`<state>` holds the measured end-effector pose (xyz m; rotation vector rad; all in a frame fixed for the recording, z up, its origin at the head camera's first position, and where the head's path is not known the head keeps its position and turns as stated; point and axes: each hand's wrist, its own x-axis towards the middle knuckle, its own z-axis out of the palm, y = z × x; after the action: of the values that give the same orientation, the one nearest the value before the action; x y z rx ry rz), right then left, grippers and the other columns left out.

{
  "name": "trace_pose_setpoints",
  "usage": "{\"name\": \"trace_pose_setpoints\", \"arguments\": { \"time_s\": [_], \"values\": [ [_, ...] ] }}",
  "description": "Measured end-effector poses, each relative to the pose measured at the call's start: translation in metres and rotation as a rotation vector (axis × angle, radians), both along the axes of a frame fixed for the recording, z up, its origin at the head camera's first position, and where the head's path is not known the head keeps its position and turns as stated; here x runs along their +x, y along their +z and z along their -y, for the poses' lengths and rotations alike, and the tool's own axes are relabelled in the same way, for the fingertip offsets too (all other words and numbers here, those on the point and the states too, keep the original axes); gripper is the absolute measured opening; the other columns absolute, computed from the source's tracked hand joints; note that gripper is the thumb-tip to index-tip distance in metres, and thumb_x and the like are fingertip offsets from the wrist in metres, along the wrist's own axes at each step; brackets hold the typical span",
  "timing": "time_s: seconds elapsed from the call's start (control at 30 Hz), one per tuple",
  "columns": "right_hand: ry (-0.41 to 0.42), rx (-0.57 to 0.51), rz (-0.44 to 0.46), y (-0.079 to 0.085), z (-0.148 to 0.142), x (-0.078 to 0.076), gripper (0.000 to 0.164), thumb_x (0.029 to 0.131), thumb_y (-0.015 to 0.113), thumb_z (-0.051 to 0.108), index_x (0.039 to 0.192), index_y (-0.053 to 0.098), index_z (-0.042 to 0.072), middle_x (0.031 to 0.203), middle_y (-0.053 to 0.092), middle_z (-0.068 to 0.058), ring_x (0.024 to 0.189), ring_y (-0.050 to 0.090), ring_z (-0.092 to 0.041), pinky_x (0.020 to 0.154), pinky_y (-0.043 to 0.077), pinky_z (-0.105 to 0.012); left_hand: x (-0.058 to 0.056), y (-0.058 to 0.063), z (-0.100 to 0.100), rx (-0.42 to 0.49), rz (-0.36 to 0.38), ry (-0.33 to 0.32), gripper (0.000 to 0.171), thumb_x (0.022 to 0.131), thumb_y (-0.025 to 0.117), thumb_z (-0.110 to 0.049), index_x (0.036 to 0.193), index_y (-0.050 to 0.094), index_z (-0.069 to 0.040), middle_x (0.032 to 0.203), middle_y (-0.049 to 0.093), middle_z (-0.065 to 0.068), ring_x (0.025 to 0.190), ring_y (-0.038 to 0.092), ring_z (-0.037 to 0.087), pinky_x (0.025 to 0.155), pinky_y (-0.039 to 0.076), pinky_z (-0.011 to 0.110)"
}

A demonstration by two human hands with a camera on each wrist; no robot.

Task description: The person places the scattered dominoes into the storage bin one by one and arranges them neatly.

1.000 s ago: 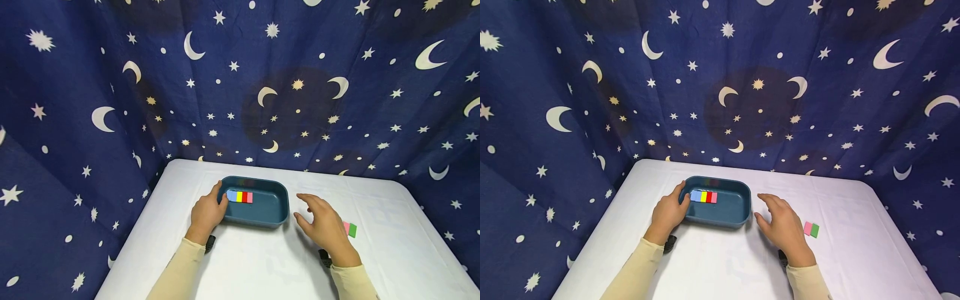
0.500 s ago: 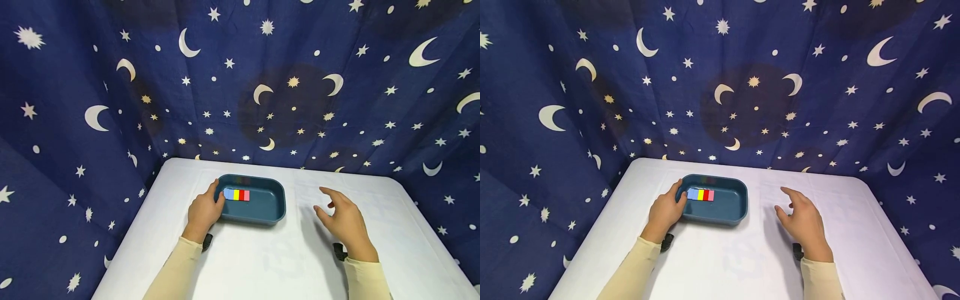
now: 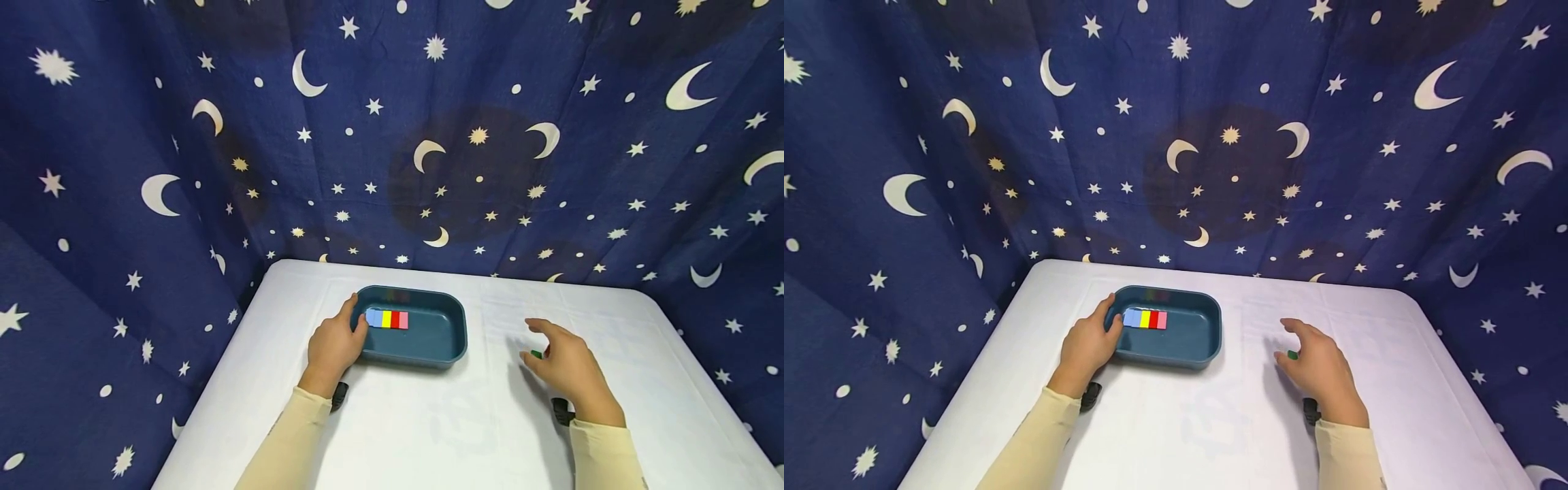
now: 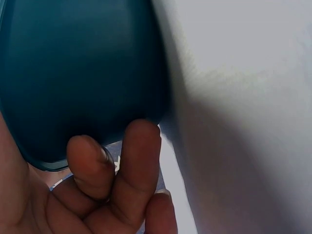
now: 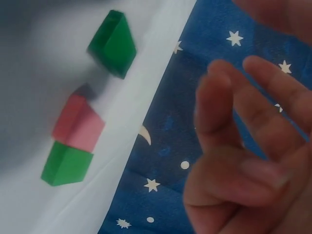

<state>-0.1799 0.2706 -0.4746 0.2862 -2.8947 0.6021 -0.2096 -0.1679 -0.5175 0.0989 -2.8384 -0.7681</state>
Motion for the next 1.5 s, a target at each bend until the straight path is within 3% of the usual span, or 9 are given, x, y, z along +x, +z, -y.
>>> {"name": "trace_pose_setpoints", "arguments": {
  "time_s": [0.17,0.27,0.4,0.57,0.8,1.03,1.3,1.5],
  "values": [
    [0.004,0.006,0.104,-0.004,-0.006,0.0,0.072,0.082,0.088,0.023,0.146,0.059,0.008,0.131,0.069,-0.016,0.072,0.056,-0.017,0.068,0.048,-0.043,0.0,0.002,0.0,0.002,-0.008,-0.007,0.06,0.104,0.053,-0.05,0.16,0.048,-0.029,0.068,0.066,0.01,0.051,0.056,0.023,0.045,0.045,0.042],
    [-0.001,0.006,0.151,-0.006,-0.009,-0.001,0.074,0.08,0.09,0.022,0.146,0.059,0.007,0.132,0.069,-0.019,0.09,0.067,-0.032,0.082,0.052,-0.056,0.001,0.003,-0.001,0.002,-0.009,-0.008,0.06,0.105,0.053,-0.05,0.161,0.048,-0.029,0.068,0.065,0.01,0.05,0.055,0.023,0.045,0.045,0.042],
    [-0.023,0.008,0.213,-0.01,-0.013,-0.002,0.078,0.077,0.092,0.023,0.146,0.058,0.007,0.132,0.069,-0.02,0.12,0.062,-0.048,0.095,0.046,-0.068,0.001,0.003,-0.001,0.004,-0.002,-0.005,0.06,0.105,0.053,-0.049,0.161,0.048,-0.03,0.065,0.063,0.008,0.049,0.053,0.022,0.044,0.044,0.041],
    [-0.034,0.009,0.25,-0.016,-0.017,-0.004,0.084,0.075,0.093,0.022,0.148,0.056,0.007,0.132,0.07,-0.018,0.12,0.063,-0.047,0.095,0.046,-0.067,0.001,0.0,-0.002,0.008,0.003,-0.008,0.059,0.105,0.054,-0.048,0.161,0.047,-0.03,0.057,0.054,0.004,0.047,0.052,0.022,0.043,0.042,0.04],
    [-0.027,-0.007,0.268,-0.02,-0.019,-0.005,0.086,0.076,0.093,0.022,0.15,0.053,0.007,0.133,0.07,-0.018,0.124,0.06,-0.049,0.098,0.044,-0.068,0.001,0.001,-0.001,0.004,-0.002,-0.003,0.06,0.105,0.052,-0.05,0.161,0.048,-0.03,0.061,0.06,0.007,0.049,0.053,0.022,0.045,0.044,0.041],
    [-0.041,-0.039,0.325,-0.016,-0.025,-0.006,0.086,0.079,0.093,0.028,0.151,0.052,0.005,0.137,0.068,-0.018,0.115,0.065,-0.047,0.093,0.048,-0.066,-0.001,0.002,-0.002,-0.006,-0.012,-0.004,0.059,0.105,0.051,-0.049,0.161,0.048,-0.029,0.057,0.054,0.004,0.048,0.052,0.023,0.043,0.042,0.04],
    [0.002,-0.052,0.293,-0.017,-0.032,-0.012,0.085,0.08,0.092,0.031,0.151,0.053,0.006,0.136,0.07,-0.012,0.132,0.052,-0.054,0.103,0.038,-0.071,-0.003,0.005,-0.003,-0.02,-0.038,0.0,0.057,0.105,0.054,-0.048,0.159,0.05,-0.029,0.061,0.059,0.007,0.049,0.053,0.023,0.043,0.042,0.041],
    [-0.01,-0.066,0.293,-0.022,-0.035,-0.01,0.083,0.08,0.092,0.034,0.149,0.056,0.006,0.136,0.07,-0.01,0.133,0.05,-0.054,0.104,0.036,-0.072,-0.001,0.003,-0.002,-0.02,-0.014,-0.01,0.058,0.106,0.052,-0.049,0.16,0.049,-0.029,0.058,0.055,0.005,0.048,0.052,0.022,0.042,0.041,0.04]
  ]
}}
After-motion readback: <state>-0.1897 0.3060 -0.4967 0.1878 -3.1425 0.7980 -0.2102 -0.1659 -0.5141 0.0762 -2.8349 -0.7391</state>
